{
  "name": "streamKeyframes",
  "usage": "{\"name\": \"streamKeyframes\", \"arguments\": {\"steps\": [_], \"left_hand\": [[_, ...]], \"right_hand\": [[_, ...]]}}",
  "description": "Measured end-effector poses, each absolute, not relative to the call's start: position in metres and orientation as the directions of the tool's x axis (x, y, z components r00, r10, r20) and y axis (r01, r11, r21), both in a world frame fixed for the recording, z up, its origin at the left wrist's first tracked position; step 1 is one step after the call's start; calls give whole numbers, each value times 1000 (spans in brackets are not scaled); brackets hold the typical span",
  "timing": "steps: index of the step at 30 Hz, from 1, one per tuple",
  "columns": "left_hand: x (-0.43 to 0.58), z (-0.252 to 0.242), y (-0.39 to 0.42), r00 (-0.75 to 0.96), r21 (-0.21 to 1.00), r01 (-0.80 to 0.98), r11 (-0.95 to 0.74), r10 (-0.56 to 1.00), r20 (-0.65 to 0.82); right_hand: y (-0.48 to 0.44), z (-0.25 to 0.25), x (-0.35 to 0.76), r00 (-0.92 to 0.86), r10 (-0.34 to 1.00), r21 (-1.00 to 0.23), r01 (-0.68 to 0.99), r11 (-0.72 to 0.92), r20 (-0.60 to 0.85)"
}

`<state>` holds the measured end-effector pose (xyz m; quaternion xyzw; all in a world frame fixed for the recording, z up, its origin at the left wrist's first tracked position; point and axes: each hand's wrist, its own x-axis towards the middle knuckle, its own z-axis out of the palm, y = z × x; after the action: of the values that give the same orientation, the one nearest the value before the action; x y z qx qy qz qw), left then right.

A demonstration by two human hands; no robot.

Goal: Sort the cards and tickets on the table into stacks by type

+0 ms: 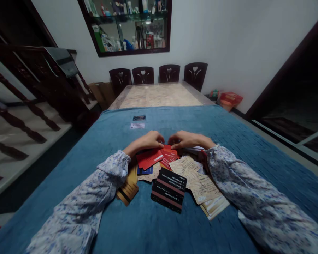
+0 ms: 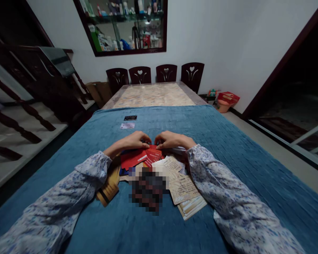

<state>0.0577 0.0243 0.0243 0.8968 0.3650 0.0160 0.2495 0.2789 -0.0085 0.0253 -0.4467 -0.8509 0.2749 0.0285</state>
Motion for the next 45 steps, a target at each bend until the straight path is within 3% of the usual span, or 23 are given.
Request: {"name": "streamKeyframes", "arguments": {"steps": [5,14,25,36,45], "left_hand": [[62,22,29,731,496,652,-574,651,-207],[65,16,35,712,572,652,-498,661,-236],[73,9,42,660,506,701,-503,726,-193],[74,1,46,640,604,634,-483,766,-59],[74,-4,48,675,590,607,-532,737,-31]], "right_hand": [[-6,21,275,-597,780,-485,747,454,-188],[-2,4,271,-489,871,-474,777,413,-44],[1,6,278,-486,872,-578,727,371,-51],[3,4,270,-290,956,-508,831,228,-46],[8,4,274,-227,973,-403,895,193,-38]]}}
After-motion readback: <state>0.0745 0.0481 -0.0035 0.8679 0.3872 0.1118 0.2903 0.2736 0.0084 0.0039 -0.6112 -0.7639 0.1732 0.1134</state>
